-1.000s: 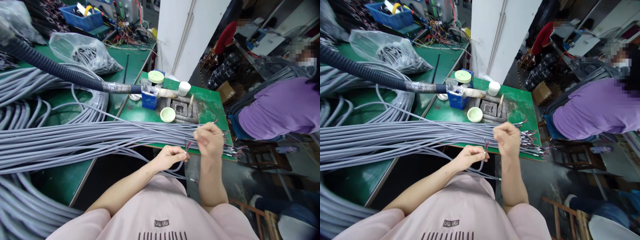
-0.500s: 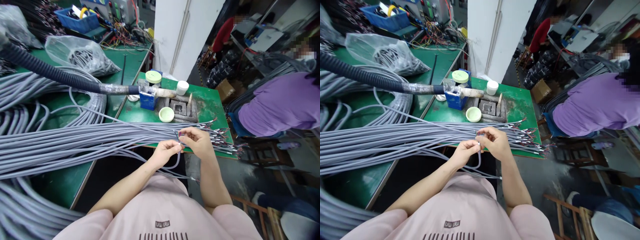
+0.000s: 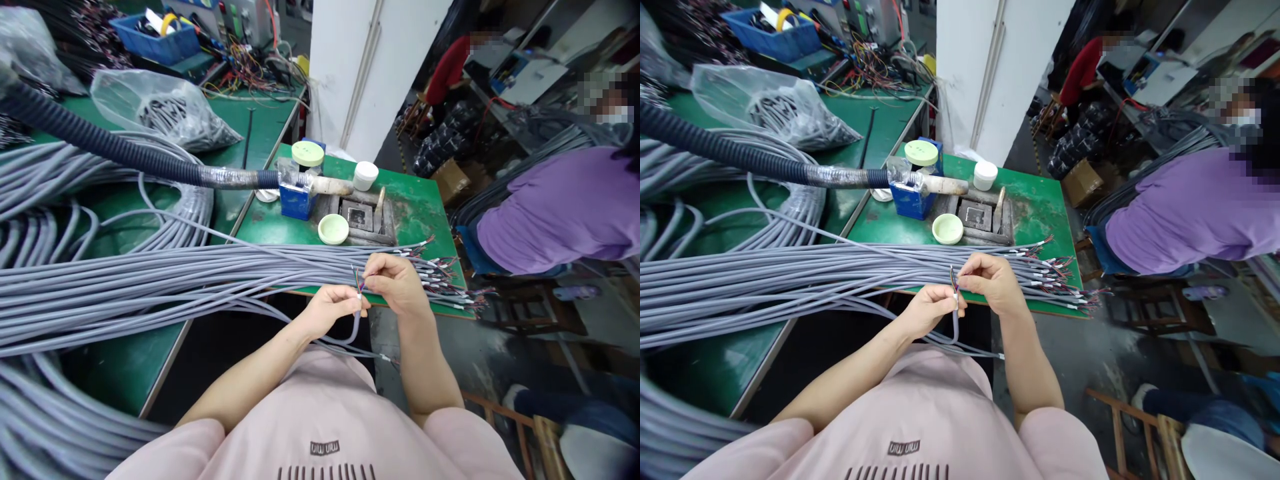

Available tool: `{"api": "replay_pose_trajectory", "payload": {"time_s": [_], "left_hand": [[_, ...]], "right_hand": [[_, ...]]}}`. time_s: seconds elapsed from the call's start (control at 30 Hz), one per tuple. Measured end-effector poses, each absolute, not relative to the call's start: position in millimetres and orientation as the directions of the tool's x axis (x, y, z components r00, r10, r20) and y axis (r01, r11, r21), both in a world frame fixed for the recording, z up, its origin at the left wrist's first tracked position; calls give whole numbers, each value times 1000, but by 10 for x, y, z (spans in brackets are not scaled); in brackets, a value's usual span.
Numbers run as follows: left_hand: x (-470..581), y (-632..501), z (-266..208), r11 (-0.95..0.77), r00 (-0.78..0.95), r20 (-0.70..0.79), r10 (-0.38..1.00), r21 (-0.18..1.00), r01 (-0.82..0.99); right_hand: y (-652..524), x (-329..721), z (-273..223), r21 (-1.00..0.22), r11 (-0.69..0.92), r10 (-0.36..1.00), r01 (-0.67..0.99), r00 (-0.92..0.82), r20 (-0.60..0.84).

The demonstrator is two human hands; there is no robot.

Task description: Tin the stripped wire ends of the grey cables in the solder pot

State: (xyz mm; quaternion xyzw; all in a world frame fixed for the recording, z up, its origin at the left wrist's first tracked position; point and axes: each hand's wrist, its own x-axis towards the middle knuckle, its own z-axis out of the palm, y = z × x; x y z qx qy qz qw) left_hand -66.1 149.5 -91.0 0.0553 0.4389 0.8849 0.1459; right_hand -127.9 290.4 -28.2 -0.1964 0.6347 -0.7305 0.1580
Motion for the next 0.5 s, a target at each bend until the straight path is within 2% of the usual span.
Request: {"api": "replay_pose_trajectory", "payload": {"time_s": [0.2, 0.4, 0.5], "left_hand": [[-666, 1478, -844, -634, -926, -70, 371, 709, -307], [-668, 1456, -846, -701, -925, -76, 373, 630, -335], [-666, 1459, -849, -702, -918, -79, 390, 619, -351]], "right_hand": [[2819, -1265, -341, -964, -267, -471, -4, -872, 134], [2768, -1247, -383, -961, -228, -357, -158, -904, 233], [2758, -1239, -400, -944, -247, -342, -218, -892, 295]]}}
